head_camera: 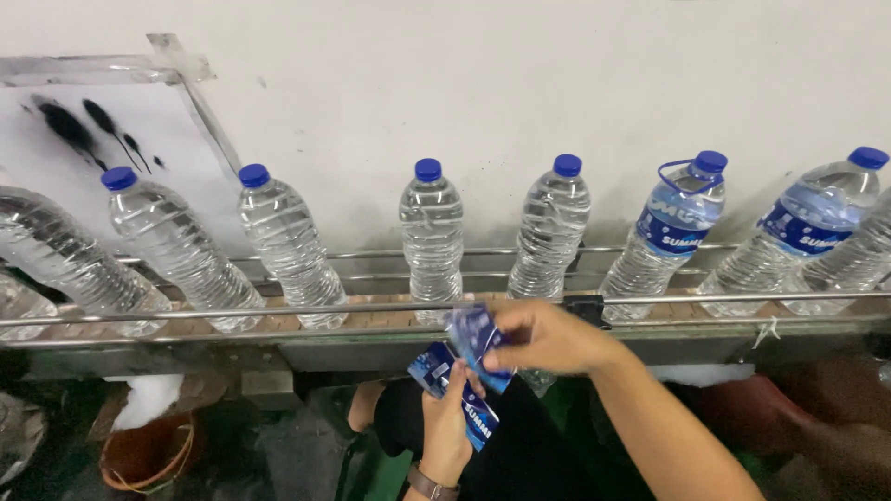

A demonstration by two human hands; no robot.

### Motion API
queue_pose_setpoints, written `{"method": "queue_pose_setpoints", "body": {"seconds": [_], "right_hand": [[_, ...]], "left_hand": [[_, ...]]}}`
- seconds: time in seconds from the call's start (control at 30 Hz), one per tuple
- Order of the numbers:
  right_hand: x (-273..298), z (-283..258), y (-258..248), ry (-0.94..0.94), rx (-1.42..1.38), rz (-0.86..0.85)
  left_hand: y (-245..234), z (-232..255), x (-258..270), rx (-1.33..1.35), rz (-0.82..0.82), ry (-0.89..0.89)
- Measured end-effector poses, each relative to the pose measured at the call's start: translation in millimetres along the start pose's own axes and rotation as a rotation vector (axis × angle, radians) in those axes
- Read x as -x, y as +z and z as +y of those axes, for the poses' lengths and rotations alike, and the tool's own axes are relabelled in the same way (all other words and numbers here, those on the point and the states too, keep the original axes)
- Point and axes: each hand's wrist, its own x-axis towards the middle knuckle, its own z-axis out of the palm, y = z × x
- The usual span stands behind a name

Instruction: Manually applying plastic labels to the caps of water bottles on a moving conveyor belt.

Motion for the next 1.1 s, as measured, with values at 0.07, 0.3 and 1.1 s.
{"method": "queue_pose_setpoints", "body": {"seconds": [0.07, 0.3, 1.1], "right_hand": [[-35, -28, -13, -0.012, 0.27, 0.096], [-143, -48, -49, -0.123, 0.909, 0.622], [-140, 48, 178, 0.19, 0.329, 0.364]], "left_hand": [[-10, 2, -7, -0.003, -0.047, 0.029], [-40, 18, -15, -0.026, -0.067, -0.071], [-107, 169, -24, 0.075, 0.112, -0.007]]}}
